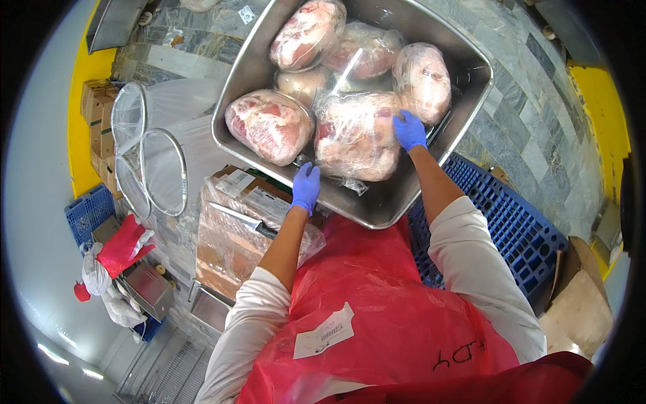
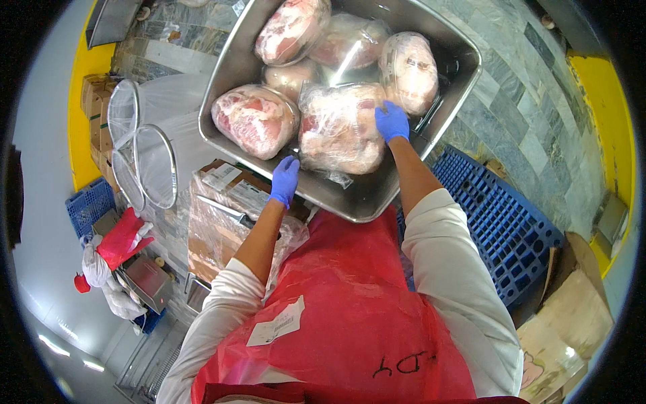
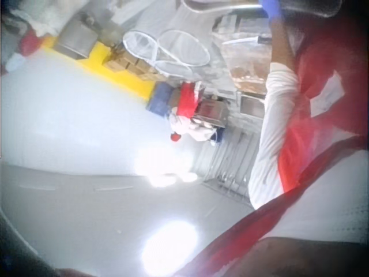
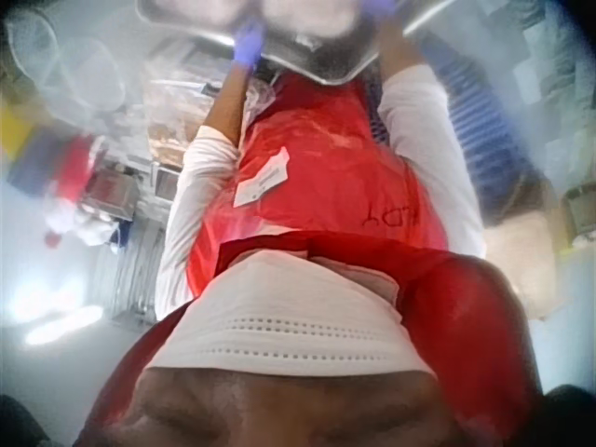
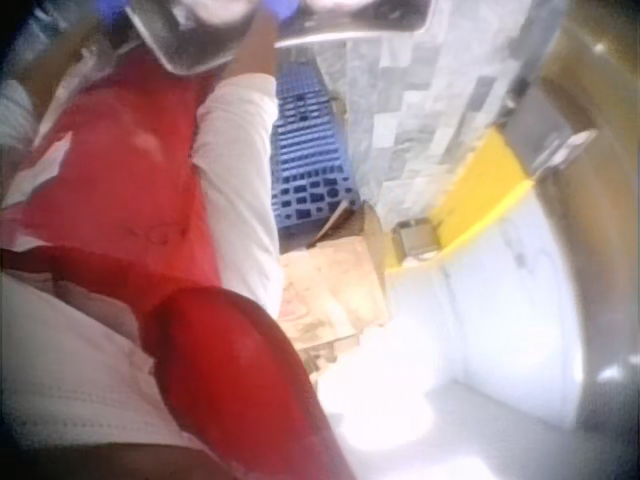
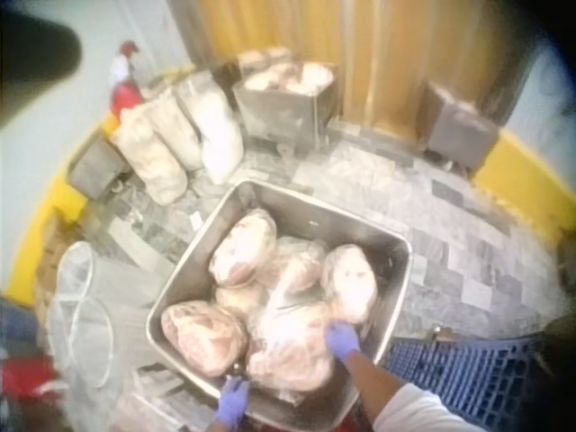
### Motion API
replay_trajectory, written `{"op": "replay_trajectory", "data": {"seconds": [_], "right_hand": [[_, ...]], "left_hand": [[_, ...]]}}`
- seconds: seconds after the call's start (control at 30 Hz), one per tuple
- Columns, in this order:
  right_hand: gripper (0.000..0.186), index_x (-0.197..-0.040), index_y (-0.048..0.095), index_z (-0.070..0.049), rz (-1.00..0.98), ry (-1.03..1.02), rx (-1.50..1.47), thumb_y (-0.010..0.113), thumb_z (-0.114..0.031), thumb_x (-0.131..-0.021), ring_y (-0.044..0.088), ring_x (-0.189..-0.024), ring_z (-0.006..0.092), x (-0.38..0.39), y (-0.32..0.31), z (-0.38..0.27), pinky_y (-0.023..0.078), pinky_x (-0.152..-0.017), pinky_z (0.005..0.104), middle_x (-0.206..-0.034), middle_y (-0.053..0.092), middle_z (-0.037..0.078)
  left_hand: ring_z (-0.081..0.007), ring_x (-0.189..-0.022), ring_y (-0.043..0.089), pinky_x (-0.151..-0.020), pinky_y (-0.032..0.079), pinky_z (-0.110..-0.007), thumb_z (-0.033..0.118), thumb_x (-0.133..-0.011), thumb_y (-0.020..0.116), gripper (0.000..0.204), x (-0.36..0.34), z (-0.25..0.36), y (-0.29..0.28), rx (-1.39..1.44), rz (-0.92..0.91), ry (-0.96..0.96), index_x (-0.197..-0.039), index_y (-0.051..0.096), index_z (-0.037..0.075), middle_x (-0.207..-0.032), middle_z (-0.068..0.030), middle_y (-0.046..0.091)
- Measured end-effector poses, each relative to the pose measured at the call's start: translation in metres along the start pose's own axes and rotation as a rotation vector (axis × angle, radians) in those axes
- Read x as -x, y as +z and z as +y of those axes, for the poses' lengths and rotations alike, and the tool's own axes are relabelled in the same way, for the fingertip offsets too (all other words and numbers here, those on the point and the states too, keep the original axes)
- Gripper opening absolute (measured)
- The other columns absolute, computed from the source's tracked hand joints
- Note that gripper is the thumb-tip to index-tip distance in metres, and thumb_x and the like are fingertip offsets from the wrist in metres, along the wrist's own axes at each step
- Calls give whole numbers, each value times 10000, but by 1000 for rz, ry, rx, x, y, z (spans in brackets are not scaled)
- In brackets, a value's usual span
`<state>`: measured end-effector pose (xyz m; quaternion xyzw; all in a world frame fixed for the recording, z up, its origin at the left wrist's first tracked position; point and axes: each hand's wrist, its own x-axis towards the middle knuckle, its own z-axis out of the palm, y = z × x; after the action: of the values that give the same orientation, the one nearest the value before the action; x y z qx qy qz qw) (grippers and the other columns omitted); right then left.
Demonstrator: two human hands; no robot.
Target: The person removes a large piece of raw meat from a plastic bag, places it on a cutting board, and uses a knife to cut it into smaller portions. The cut pieces are placed into a metal tray. The person repeats this process with another piece of meat.
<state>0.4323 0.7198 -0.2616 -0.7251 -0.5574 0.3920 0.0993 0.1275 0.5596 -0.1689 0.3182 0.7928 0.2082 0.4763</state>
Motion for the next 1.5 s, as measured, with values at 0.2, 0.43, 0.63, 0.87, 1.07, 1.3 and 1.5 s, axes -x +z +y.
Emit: {"op": "replay_trajectory", "data": {"seconds": [0.2,0.43,0.63,0.87,1.07,1.3,1.5], "right_hand": [[669,-1353,533,46,72,-120,-7,631,-449,-915,571,-1202,468,-79,29,21,449,-1054,476,-1290,598,305],[893,-1378,494,101,-328,-70,65,530,-658,-909,548,-1265,449,-129,42,11,438,-1065,464,-1358,552,332],[939,-1441,468,53,-433,86,-26,584,-685,-872,569,-1261,358,-133,45,3,461,-1029,435,-1430,537,253],[856,-1424,510,-8,-707,247,-188,665,-628,-854,646,-1011,213,-136,27,-19,516,-865,357,-1293,618,148],[804,-1417,535,-58,-654,261,-364,669,-622,-859,640,-922,167,-133,29,-19,515,-767,347,-1231,645,113],[617,-1277,643,-145,-823,516,-378,623,-631,-898,576,-657,160,-133,-1,-47,446,-490,248,-1071,665,61],[630,-1304,633,-128,-934,606,-537,612,-614,-904,640,-859,158,-148,21,-20,562,-713,334,-1186,678,86]], "left_hand": [[-441,-1233,560,-1082,428,-431,269,-993,435,477,-100,-80,50,-260,-46,-26,-1234,589,-113,-1290,-329,594],[-375,-943,709,-825,565,-469,179,-1015,366,335,-201,-249,76,-1010,-191,32,-1047,634,-20,-1071,-270,691],[-286,-1208,594,-1040,474,-411,391,-1050,322,509,-177,-167,70,467,-154,-592,-1352,592,83,-1350,-108,625],[-279,-1164,600,-1019,469,-398,453,-1039,338,532,-173,-145,68,848,-342,-746,-1351,592,105,-1319,-98,633],[-271,-1100,616,-984,472,-395,494,-1027,363,549,-185,-153,71,879,-388,-687,-1339,595,107,-1263,-100,656],[-287,-1153,595,-1060,414,-414,563,-1004,371,611,-176,-203,68,797,-525,-655,-1355,582,109,-1318,-100,636],[-320,-1205,603,-1093,429,-492,582,-958,358,663,-96,-46,66,1059,-453,-871,-1374,571,111,-1314,-118,645]]}}
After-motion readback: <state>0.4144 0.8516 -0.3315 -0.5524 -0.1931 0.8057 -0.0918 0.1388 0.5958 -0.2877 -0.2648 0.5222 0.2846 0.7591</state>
